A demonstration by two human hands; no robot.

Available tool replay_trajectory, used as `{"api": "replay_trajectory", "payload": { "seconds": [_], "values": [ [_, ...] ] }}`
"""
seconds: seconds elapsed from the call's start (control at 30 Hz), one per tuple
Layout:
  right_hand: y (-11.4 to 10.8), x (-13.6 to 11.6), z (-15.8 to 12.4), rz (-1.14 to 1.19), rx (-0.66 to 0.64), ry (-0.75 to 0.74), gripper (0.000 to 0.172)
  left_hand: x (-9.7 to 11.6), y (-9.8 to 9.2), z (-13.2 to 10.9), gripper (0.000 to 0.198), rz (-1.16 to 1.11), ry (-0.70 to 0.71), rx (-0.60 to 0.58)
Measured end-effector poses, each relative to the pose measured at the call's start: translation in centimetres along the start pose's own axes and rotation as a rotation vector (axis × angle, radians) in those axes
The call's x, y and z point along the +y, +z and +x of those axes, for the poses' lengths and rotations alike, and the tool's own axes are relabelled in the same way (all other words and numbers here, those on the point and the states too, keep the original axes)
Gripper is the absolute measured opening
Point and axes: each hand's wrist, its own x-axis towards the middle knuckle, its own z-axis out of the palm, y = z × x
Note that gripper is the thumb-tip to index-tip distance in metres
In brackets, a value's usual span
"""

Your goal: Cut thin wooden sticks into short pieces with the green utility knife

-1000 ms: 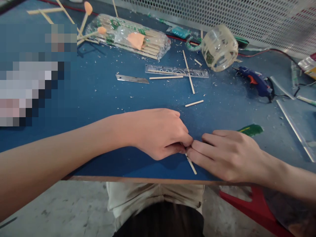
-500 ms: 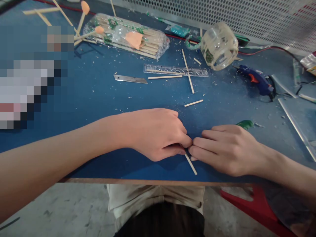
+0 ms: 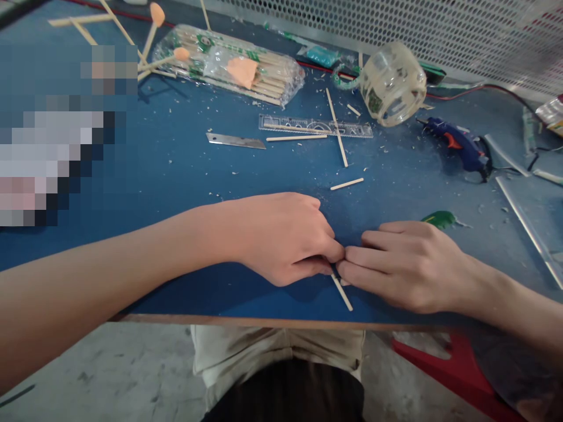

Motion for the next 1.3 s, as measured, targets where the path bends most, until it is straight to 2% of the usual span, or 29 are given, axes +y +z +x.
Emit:
{"api": "replay_trajectory", "payload": {
  "seconds": [0.27, 0.57, 0.77, 0.97, 1.3],
  "values": [
    [0.1, -1.1, 0.4, -0.077, 0.012, 0.005, 0.025, 0.1, 0.1, -0.3, 0.016, -0.032, -0.011, 0.035],
    [0.7, 1.9, -0.9, 0.037, 0.071, 0.059, 0.023, 0.1, -0.1, -0.2, 0.023, 0.030, -0.027, 0.000],
    [1.3, 1.0, -0.4, 0.046, 0.030, 0.003, 0.024, 0.1, 0.1, -0.3, 0.021, 0.031, 0.015, 0.058],
    [1.1, 0.7, -0.3, 0.049, 0.020, -0.004, 0.028, 0.0, 0.1, -0.3, 0.023, 0.025, 0.001, 0.035],
    [0.8, 0.5, -0.2, 0.026, -0.010, -0.014, 0.025, -0.1, 0.1, -0.2, 0.022, 0.010, 0.021, 0.077]
  ]
}}
